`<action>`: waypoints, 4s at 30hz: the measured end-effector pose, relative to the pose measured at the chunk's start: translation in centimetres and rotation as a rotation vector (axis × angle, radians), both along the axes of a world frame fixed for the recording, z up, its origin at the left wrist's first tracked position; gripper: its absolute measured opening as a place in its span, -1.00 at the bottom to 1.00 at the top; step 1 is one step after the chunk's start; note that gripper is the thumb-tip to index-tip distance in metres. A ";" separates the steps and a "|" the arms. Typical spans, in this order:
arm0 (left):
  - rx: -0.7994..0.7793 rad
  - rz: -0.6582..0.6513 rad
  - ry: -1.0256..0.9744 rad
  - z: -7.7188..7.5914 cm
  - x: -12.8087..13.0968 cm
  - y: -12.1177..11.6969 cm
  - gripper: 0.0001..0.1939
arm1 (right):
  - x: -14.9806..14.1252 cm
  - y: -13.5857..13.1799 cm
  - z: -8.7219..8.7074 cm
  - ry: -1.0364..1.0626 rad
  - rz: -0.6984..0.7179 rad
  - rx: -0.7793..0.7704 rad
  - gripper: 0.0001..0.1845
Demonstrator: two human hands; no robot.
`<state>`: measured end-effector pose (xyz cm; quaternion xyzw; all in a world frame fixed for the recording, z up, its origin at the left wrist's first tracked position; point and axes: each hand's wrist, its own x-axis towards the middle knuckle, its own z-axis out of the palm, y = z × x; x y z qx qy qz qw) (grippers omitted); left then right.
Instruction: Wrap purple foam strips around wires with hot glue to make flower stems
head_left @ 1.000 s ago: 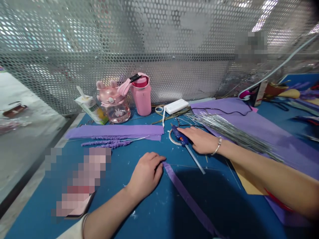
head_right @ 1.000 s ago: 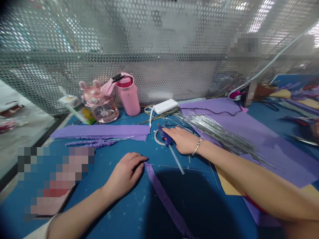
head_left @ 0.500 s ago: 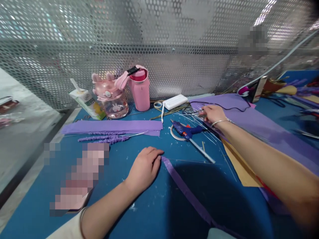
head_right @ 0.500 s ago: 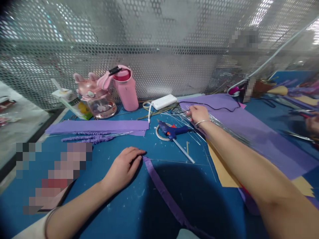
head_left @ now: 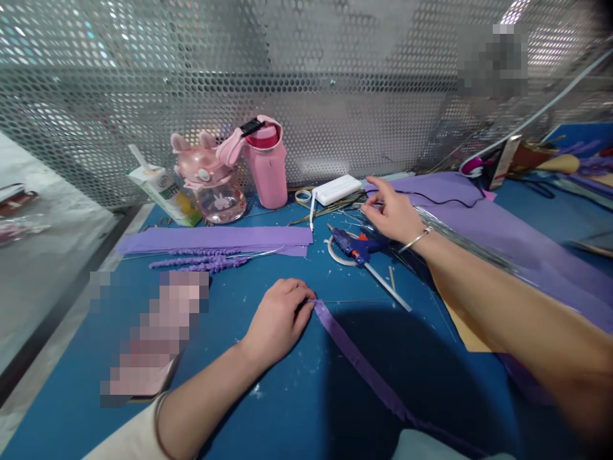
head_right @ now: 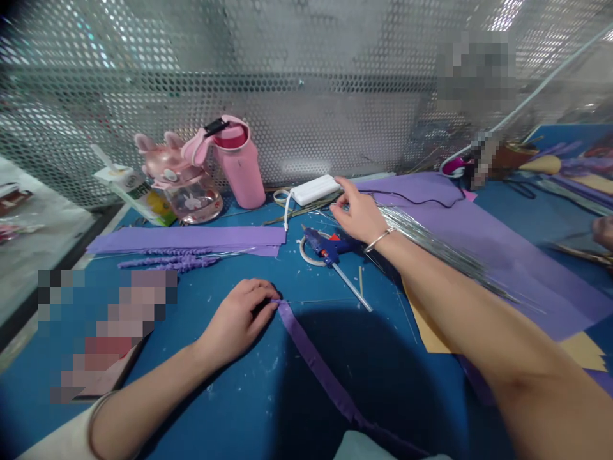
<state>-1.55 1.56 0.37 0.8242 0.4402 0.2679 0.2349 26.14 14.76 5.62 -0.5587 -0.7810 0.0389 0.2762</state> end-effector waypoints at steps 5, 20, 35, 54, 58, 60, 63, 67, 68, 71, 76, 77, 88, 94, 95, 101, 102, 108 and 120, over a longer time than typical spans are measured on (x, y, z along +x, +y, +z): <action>-0.189 0.163 -0.279 0.3 0.2 -0.4 -0.87 | -1.6 -1.8 0.2 -0.028 0.037 0.086 -0.53; -0.864 0.301 -1.173 0.8 2.1 -0.1 -0.79 | -6.1 -12.6 0.0 -0.287 0.391 0.116 -0.83; -0.928 0.252 -1.103 1.9 1.9 -1.6 -0.79 | -7.3 -13.9 -2.3 -0.062 0.402 0.302 -0.89; -0.756 0.276 -0.872 2.6 2.1 -2.2 -0.80 | -7.9 -14.4 -2.4 0.392 0.229 -0.104 -0.73; -0.680 0.309 -0.851 2.7 2.0 -1.6 -0.80 | -8.0 -14.5 -2.3 0.359 0.241 0.049 -0.72; -0.646 0.335 -0.878 2.9 1.9 -1.2 -0.82 | -7.9 -14.9 -2.1 0.279 0.267 0.175 -0.71; -0.629 0.344 -0.899 3.0 1.7 -1.0 -0.82 | -7.5 -15.7 -1.7 0.167 0.340 0.186 -0.62; -0.588 0.323 -0.857 2.7 1.5 -1.3 -0.82 | -7.0 -16.3 -0.5 0.210 0.319 0.265 -0.75; -0.566 0.321 -0.840 2.6 1.4 -1.4 -0.83 | -7.0 -16.5 -0.1 0.245 0.320 0.255 -0.77; -0.447 0.345 -0.779 2.5 1.2 -1.8 -0.87 | -7.1 -17.5 1.2 0.358 0.422 0.068 -0.82; -0.241 0.393 -0.708 2.8 1.1 -2.4 -0.92 | -7.3 -17.6 0.6 0.358 0.411 -0.530 -0.80; -0.229 0.382 -0.710 2.8 1.0 -2.5 -0.93 | -7.3 -17.1 0.0 0.407 0.384 -0.599 -0.72; -0.557 0.149 -0.770 3.0 1.0 -2.7 -0.77 | -6.8 -14.2 -1.4 0.716 0.377 -0.488 -0.68; -0.907 0.068 -0.586 4.5 0.5 -1.5 -0.70 | -6.6 -13.6 -1.1 0.571 0.532 -0.334 -0.70; -0.951 0.053 -0.606 4.5 0.5 -1.4 -0.69 | -6.6 -13.5 -1.1 0.561 0.545 -0.313 -0.71; -1.025 0.038 -0.630 3.9 0.4 -1.0 -0.69 | -6.5 -13.3 -1.6 0.527 0.425 -0.301 -0.74; -0.998 0.054 -0.619 3.8 0.4 -1.0 -0.69 | -6.5 -13.3 -1.6 0.515 0.395 -0.311 -0.72; -0.702 0.161 -0.462 3.6 0.3 -0.9 -0.74 | -5.9 -12.5 -0.9 0.256 0.442 -0.397 -0.58; -0.836 0.087 -0.565 3.9 0.2 -0.7 -0.71 | -7.3 -13.1 -2.1 0.685 0.561 -0.890 -0.82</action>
